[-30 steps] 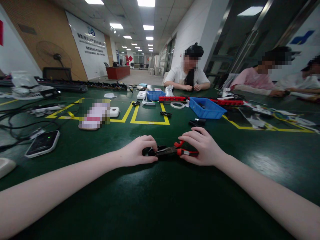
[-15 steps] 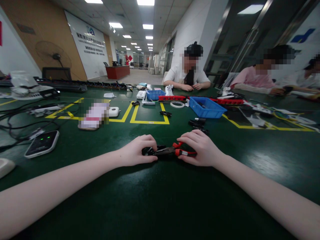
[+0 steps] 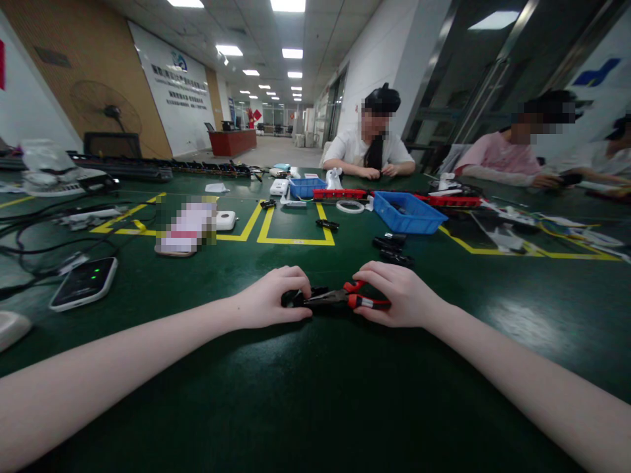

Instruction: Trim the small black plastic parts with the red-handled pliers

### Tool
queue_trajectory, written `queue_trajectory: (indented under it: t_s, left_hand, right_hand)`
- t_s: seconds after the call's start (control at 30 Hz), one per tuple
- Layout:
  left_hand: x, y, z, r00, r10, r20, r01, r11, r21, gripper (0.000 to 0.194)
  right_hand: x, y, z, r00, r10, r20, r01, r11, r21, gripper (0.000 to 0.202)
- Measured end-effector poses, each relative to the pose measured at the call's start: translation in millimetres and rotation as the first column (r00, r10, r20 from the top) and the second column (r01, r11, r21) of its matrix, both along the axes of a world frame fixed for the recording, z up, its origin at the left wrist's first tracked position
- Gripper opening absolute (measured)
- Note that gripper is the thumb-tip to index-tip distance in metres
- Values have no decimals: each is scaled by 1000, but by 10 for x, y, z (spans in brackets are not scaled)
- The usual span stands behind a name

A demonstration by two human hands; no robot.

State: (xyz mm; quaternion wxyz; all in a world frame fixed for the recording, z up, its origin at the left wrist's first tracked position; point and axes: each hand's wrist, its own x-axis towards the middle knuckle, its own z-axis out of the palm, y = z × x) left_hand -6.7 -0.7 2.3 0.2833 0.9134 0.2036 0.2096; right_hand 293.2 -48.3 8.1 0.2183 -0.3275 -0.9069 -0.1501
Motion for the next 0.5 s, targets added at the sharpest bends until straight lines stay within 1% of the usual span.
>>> queue_trajectory:
  t_s: [0.5]
  left_hand:
    - [-8,8,-9,1000,-9,-7,9,1000,13,15]
  right_hand:
    - [4,-4,2,1000,-17,20,17,999,-48,37]
